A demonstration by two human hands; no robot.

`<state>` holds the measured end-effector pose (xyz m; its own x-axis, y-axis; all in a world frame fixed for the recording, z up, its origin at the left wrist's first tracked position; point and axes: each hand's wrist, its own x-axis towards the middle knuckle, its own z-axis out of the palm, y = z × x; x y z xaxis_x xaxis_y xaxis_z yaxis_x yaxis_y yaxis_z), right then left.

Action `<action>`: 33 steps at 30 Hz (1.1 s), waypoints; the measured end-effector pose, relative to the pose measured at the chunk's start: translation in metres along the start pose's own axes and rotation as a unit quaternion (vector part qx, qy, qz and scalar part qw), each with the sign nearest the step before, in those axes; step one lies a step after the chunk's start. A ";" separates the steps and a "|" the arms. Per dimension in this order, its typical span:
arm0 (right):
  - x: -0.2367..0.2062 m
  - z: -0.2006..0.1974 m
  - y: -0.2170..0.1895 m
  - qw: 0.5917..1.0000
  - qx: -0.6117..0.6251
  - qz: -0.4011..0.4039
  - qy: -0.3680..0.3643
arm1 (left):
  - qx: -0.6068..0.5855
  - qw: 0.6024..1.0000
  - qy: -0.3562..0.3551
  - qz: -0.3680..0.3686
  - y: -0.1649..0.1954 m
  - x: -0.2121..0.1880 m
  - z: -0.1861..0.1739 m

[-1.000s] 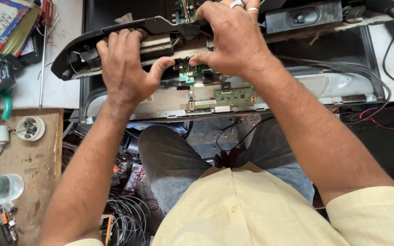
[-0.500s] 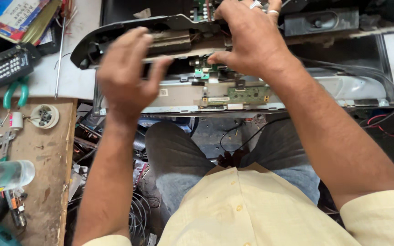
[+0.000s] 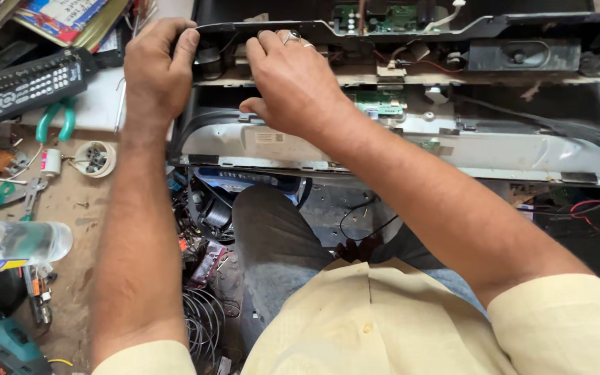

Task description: The person uses a cordless drill to remove screws from the back cover of a television resting across their lap, then pulls the cover off the main board. They disconnect a cable from the board, lift out the speaker assembly, and handle and reposition the speakers and internal wiring by hand.

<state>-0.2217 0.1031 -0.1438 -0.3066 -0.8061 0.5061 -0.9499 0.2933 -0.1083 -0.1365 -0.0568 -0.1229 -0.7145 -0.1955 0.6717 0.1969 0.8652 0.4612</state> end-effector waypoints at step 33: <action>0.034 0.004 -0.026 0.996 -0.026 0.053 -0.073 | 0.231 0.958 0.162 0.060 -0.009 -0.031 0.007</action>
<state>-0.2075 0.0661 -0.1278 -0.4137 -0.8341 0.3648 -0.9086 0.4034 -0.1078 -0.1202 -0.0549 -0.1519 -0.4448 -0.1497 0.8831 -0.1058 0.9878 0.1142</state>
